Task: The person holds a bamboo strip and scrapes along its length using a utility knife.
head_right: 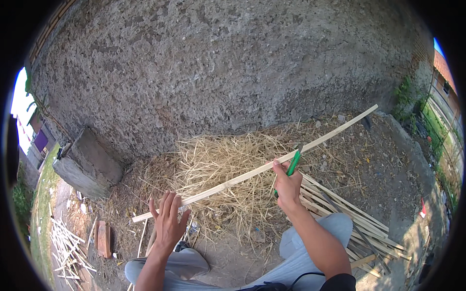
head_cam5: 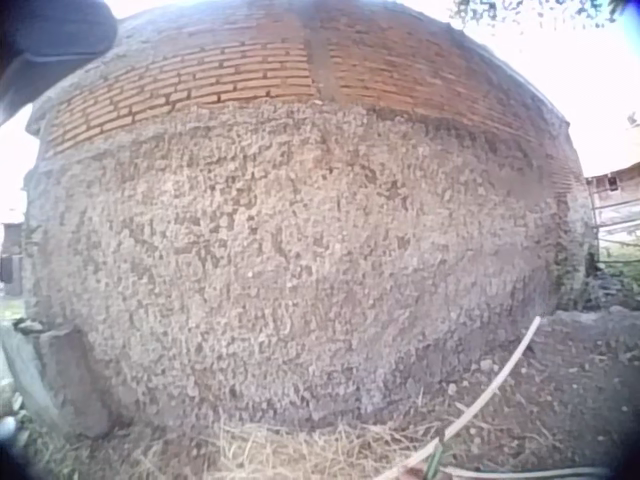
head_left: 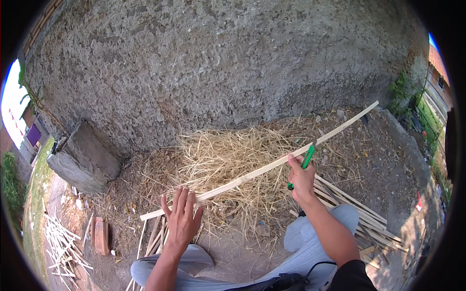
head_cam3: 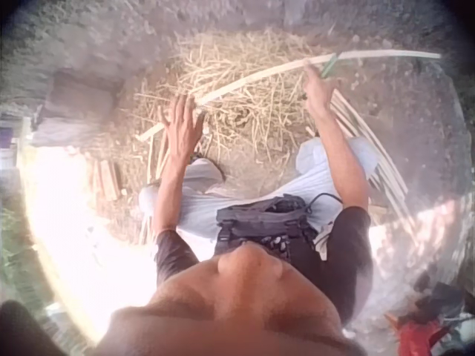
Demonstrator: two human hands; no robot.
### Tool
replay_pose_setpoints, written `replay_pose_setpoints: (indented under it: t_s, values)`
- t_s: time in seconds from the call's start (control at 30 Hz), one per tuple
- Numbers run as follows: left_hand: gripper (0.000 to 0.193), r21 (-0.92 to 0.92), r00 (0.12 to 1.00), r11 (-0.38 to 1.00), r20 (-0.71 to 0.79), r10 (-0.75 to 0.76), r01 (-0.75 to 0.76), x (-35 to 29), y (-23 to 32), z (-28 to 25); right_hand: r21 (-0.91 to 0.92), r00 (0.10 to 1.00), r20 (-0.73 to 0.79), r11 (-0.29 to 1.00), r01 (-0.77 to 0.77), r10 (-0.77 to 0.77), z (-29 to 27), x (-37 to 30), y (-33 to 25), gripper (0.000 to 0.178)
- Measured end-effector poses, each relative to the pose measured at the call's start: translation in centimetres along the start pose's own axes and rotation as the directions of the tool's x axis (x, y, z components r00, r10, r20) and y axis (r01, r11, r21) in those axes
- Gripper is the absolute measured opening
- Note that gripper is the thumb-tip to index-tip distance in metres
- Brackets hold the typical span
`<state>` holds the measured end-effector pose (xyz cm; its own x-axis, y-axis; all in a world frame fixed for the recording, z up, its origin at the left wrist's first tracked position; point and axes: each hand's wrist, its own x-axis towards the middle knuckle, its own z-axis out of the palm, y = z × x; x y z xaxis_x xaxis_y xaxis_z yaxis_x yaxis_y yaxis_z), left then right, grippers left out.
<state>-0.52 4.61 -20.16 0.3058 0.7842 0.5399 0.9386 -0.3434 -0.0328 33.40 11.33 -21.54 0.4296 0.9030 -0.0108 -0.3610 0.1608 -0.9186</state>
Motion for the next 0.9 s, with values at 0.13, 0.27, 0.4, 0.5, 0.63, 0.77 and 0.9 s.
replay_pose_setpoints:
  t_s: [0.13,0.27,0.4,0.5,0.63,0.77,0.9]
  values:
    - [0.036,-0.12,0.987,0.991,-0.153,0.046,-0.065,0.0,0.1,-0.2,0.007,0.999,-0.025,0.999,-0.035,0.035,0.6,-0.5,0.1,0.02]
    - [0.029,-0.206,0.98,0.977,-0.198,0.017,-0.059,-0.1,-0.6,0.0,-0.012,1.0,-0.025,1.0,-0.005,0.005,0.8,-0.7,0.3,0.021]
    - [0.028,-0.259,0.983,0.966,-0.175,-0.049,0.003,-0.1,-1.0,0.4,-0.053,1.0,0.014,0.999,-0.012,0.013,0.7,-0.8,0.3,0.022]
    - [0.021,-0.231,0.993,0.973,-0.109,-0.042,0.016,0.0,-1.3,0.7,-0.06,1.0,-0.003,0.998,0.01,-0.01,1.2,-1.0,0.1,0.023]
    - [0.01,-0.272,0.999,0.961,0.013,-0.052,0.053,-0.3,-1.6,1.1,-0.064,0.998,0.005,0.996,0.058,-0.058,1.3,-1.4,0.0,0.023]
    - [0.013,-0.296,0.986,0.945,0.122,-0.11,0.142,-0.3,-1.6,1.1,-0.047,0.998,-0.008,0.997,0.068,-0.069,1.2,-1.1,0.3,0.023]
    - [0.023,-0.275,0.991,0.953,0.085,-0.105,0.125,0.0,-1.1,0.8,-0.035,0.993,-0.005,0.993,0.115,-0.115,1.4,-1.3,0.5,0.022]
